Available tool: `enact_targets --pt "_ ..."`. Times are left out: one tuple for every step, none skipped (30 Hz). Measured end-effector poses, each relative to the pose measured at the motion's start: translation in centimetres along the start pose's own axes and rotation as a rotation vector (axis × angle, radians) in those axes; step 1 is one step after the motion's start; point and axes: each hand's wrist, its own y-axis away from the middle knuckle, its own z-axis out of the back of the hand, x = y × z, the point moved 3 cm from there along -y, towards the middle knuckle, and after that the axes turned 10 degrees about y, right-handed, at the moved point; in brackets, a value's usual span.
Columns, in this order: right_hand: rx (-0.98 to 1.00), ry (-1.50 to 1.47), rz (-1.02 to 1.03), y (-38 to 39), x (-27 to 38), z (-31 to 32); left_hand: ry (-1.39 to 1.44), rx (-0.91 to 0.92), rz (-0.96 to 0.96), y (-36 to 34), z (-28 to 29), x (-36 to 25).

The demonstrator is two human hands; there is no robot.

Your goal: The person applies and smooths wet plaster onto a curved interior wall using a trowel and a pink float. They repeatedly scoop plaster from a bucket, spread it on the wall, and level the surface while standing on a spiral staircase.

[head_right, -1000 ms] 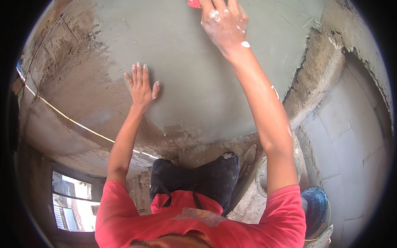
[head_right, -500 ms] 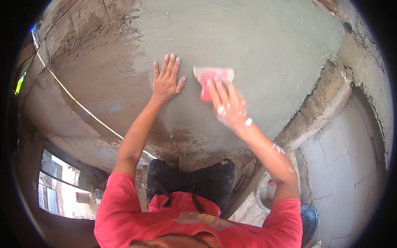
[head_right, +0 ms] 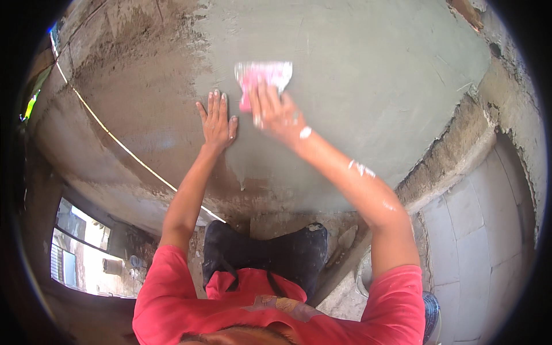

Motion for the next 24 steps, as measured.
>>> enact_targets --pt "0.072 -0.026 0.049 2.6 2.1 0.7 -0.004 -0.014 -0.017 0.2 -0.2 0.3" --pt "0.098 -0.060 0.111 4.8 3.7 1.9 -0.013 -0.026 -0.030 0.3 -0.4 0.5" --pt "0.128 -0.082 0.124 6.4 4.1 2.9 -0.024 -0.033 -0.040 0.4 -0.5 0.5" --pt "0.146 -0.138 0.142 7.0 3.6 3.7 -0.030 -0.043 -0.047 0.3 -0.7 0.5" --pt "0.152 -0.191 0.124 7.1 2.6 4.8 -0.034 -0.046 -0.060 0.3 -0.7 0.4" --pt "0.112 -0.245 0.068 6.3 1.0 5.9 -0.033 -0.054 -0.065 0.3 -0.6 0.3" --pt "0.100 -0.187 0.053 4.7 -1.6 6.1 -0.027 -0.085 -0.084 0.0 -0.7 0.1" --pt "0.050 -0.141 0.000 2.6 -5.0 6.1 -0.045 -0.058 -0.071 -0.1 -0.9 0.0" --pt "0.110 -0.116 -0.166 0.7 -8.4 6.1 -0.059 -0.042 -0.075 -0.1 -0.7 -0.1" --pt "0.008 -0.020 -0.257 -1.8 -12.1 5.5 -0.069 -0.020 -0.076 -0.1 -0.6 -0.2" --pt "-0.086 0.062 -0.301 -4.3 -15.5 5.0 -0.062 -0.013 -0.065 -0.1 -0.6 -0.2" --pt "-0.152 0.103 -0.306 -6.1 -18.4 4.7 -0.052 -0.007 -0.054 -0.2 -0.5 -0.2" --pt "-0.230 0.125 -0.305 -6.9 -19.9 4.5 -0.038 -0.010 -0.045 -0.2 -0.4 -0.1" --pt "-0.205 0.122 -0.292 -6.6 -19.7 3.7 -0.041 -0.003 -0.045 -0.2 -0.4 -0.1" --pt "-0.182 0.120 -0.275 -6.1 -19.0 2.9 -0.039 -0.005 -0.046 -0.2 -0.5 -0.1" --pt "-0.162 0.119 -0.258 -5.1 -17.9 2.1 -0.035 -0.016 -0.052 -0.2 -0.5 0.0" --pt "-0.177 0.056 -0.236 -2.9 -15.9 1.6 -0.037 -0.015 -0.051 -0.2 -0.6 0.0" --pt "0.012 0.062 -0.227 -0.8 -13.1 0.2 -0.038 -0.023 -0.053 -0.2 -0.7 0.1" --pt "0.045 0.059 -0.199 1.9 -9.7 -0.1 -0.037 -0.040 -0.057 -0.1 -0.8 0.1" --pt "0.007 0.057 -0.097 4.4 -6.5 -0.2 -0.042 -0.043 -0.053 -0.1 -0.9 0.2" --pt "0.016 0.075 -0.044 6.9 -3.0 0.1 -0.042 -0.049 -0.056 0.0 -1.0 0.2" --pt "0.093 0.086 0.023 9.6 -0.1 0.7 -0.040 -0.054 -0.061 0.0 -1.0 0.3" --pt "0.156 0.010 0.083 12.0 2.5 1.6 -0.053 -0.045 -0.061 0.1 -1.1 0.3" --pt "0.201 -0.033 0.101 14.0 4.2 2.5 -0.064 -0.039 -0.065 0.2 -1.1 0.4"
